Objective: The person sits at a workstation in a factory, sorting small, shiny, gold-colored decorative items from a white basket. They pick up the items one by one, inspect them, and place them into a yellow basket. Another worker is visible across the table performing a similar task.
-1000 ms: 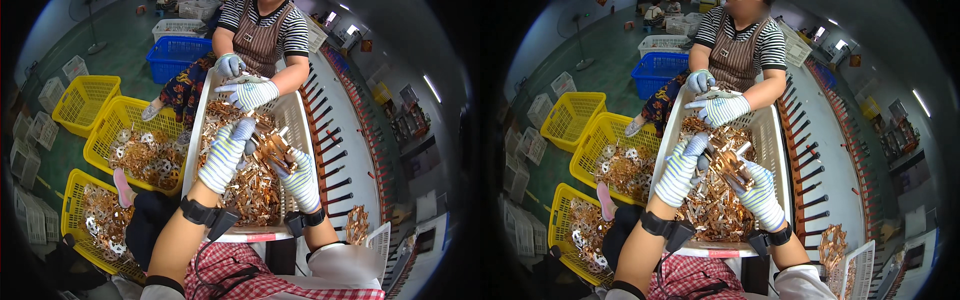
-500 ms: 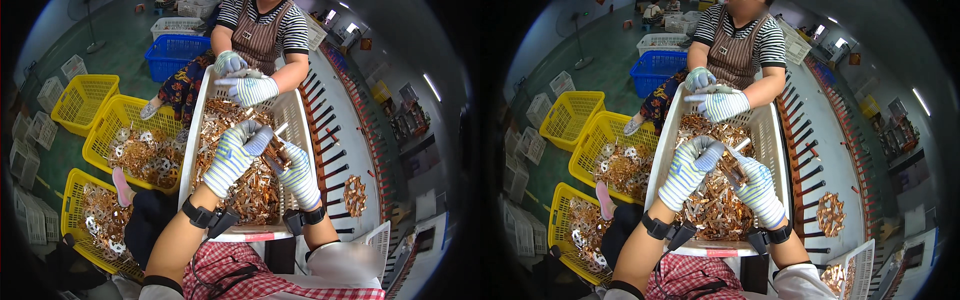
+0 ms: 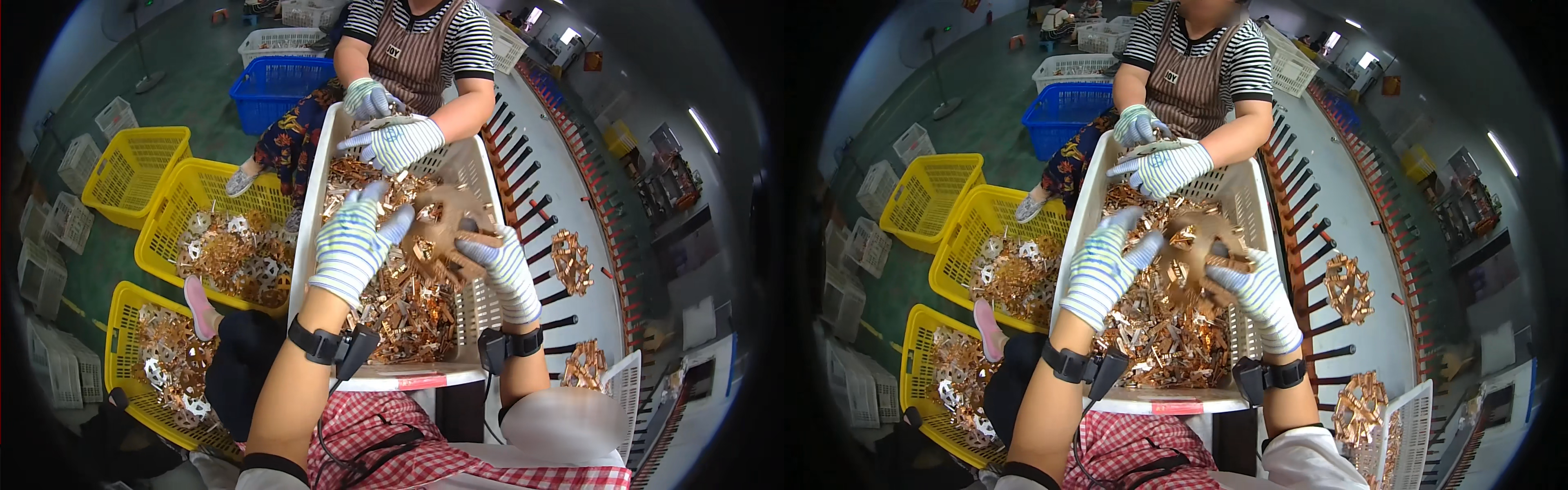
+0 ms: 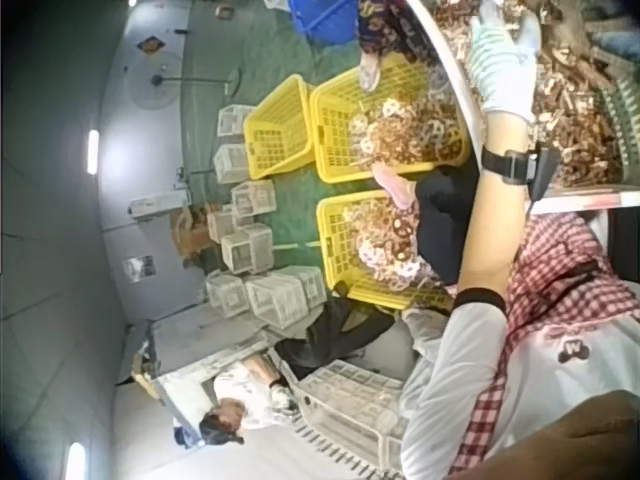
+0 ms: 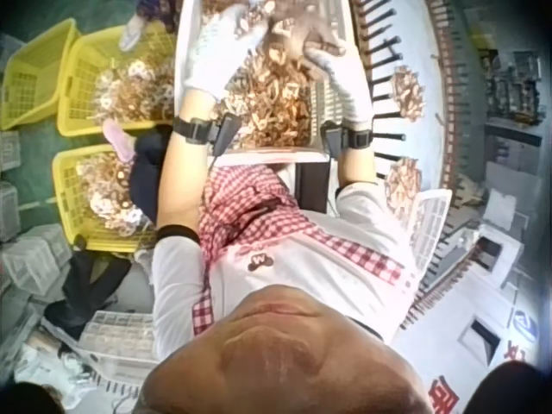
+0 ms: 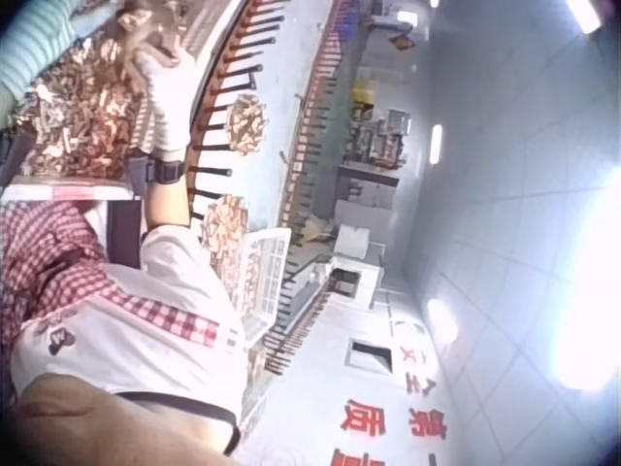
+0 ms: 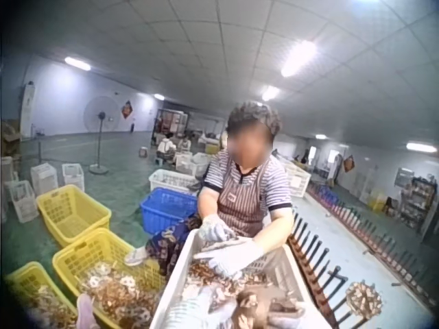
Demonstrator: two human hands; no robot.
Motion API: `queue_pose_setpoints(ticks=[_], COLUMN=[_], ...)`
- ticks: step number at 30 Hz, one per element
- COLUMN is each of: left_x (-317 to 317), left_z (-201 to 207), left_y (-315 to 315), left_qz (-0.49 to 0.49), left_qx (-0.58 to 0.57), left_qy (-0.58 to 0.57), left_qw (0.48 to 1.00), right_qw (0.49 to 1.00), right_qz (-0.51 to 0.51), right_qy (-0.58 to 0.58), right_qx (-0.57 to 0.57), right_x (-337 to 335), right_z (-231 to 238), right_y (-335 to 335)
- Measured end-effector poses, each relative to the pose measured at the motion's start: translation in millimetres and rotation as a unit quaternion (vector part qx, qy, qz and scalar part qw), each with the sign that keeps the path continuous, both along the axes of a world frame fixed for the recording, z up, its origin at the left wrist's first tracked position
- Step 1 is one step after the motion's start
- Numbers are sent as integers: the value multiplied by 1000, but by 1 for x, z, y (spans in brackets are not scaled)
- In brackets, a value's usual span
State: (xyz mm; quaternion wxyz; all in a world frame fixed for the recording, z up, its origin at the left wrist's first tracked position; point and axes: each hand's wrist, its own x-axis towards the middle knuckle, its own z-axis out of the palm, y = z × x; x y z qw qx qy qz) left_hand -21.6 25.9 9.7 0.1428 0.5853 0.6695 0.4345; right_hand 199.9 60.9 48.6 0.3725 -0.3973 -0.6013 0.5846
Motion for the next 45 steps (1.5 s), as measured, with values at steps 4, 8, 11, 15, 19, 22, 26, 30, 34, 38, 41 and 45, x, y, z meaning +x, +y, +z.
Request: queue_pose_setpoints(ticks=[4,8,11,15,19,22,26,30,34,38,41,45], left_x=[-2,-2,17,33,28,19,26,22,14,4,17,12], left_z=[0,11,-3,12,3,2,11,6,6,-21,-9,-25], left_y=[9,-7,-5,-13,1,2,-5,-1,2,14,10,14], left_qz=[-135,-131,-171,-263,-161,-174,-153,-28,39,-12,-79,-41], left_qx=[33,-45,-23,-131,10,-14,-8,127,84,29,-19,112], left_qy=[-326,-553,-687,-543,-487,-529,-553,-328,-346,-352,-484,-207], left_qw=[935,821,705,786,858,830,819,936,934,936,871,971], right_qw=[991,927,990,991,986,992,981,989,988,984,978,970], right_qz=[46,102,56,-40,-54,-40,6,-50,-85,-28,-68,-87], right_qy=[108,349,109,16,152,115,175,117,9,12,-16,-16], right_qx=[-64,-95,67,127,42,41,82,79,128,173,199,226], right_x=[1,-8,-11,-15,-12,-6,-10,-33,-14,-22,-14,-21], right_z=[-5,11,-6,-12,-6,-19,-23,2,-29,-19,-25,-14], right_y=[-1,5,-1,-12,-7,-6,-5,-17,-13,-19,-18,-24])
